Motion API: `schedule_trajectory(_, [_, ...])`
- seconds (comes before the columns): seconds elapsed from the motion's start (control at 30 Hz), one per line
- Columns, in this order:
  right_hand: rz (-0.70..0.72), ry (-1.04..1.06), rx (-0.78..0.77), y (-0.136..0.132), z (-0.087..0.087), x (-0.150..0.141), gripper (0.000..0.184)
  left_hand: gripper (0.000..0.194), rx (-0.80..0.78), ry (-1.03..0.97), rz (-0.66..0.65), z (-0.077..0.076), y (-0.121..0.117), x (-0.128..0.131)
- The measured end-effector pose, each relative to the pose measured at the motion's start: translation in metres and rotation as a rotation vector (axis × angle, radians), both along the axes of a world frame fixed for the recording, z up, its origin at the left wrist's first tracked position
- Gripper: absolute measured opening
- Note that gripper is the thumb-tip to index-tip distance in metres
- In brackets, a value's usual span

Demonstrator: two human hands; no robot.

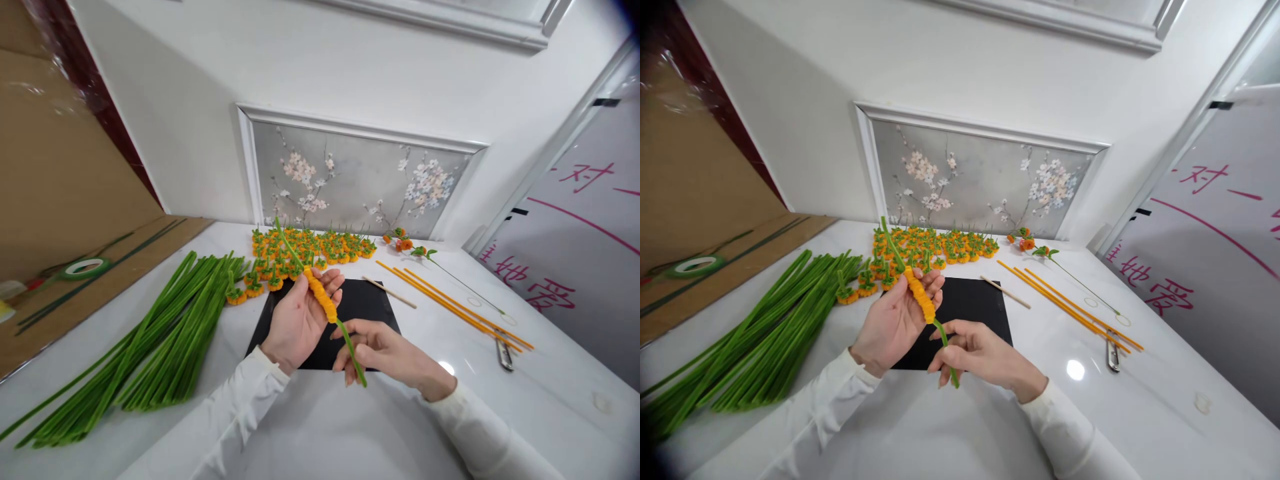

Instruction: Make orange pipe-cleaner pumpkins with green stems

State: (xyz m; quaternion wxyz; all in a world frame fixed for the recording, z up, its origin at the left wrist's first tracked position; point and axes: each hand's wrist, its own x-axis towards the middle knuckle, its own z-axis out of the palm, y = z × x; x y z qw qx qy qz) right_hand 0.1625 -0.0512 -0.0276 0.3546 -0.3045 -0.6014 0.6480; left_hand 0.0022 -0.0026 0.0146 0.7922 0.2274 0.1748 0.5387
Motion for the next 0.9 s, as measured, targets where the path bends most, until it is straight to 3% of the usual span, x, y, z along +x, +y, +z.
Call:
schedule_trajectory(0.17, [-0.104, -0.078, 0.053, -0.001, -0.003, -0.015, 0.039, 0.028, 0.007, 0.043, -0.021, -0.003, -0.001, 0.001])
schedule_trajectory(0.37, [-0.158, -0.191, -0.002, 0.000, 0.006, 0.005, 0.044, 0.013, 0.045, 0.192, 0.134, -0.009, 0.010, -0.004])
schedule_trajectory(0.57, [-0.374, -0.222, 0.084, 0.006, 0.011, 0.020, 0.033, 0.022, 0.025, 0.222, 0.087, -0.008, 0.012, -0.007])
schedule_trajectory(0.73, [-0.677, -0.033, 0.022, 0.011, 0.013, 0.023, 0.032, 0.028, -0.007, 0.169, 0.010, -0.007, 0.012, -0.008])
schedule_trajectory(0.9, [-0.712, 0.350, -0.171, 0.014, 0.011, 0.027, 0.026, 0.030, -0.021, 0.077, -0.082, -0.007, 0.010, -0.007])
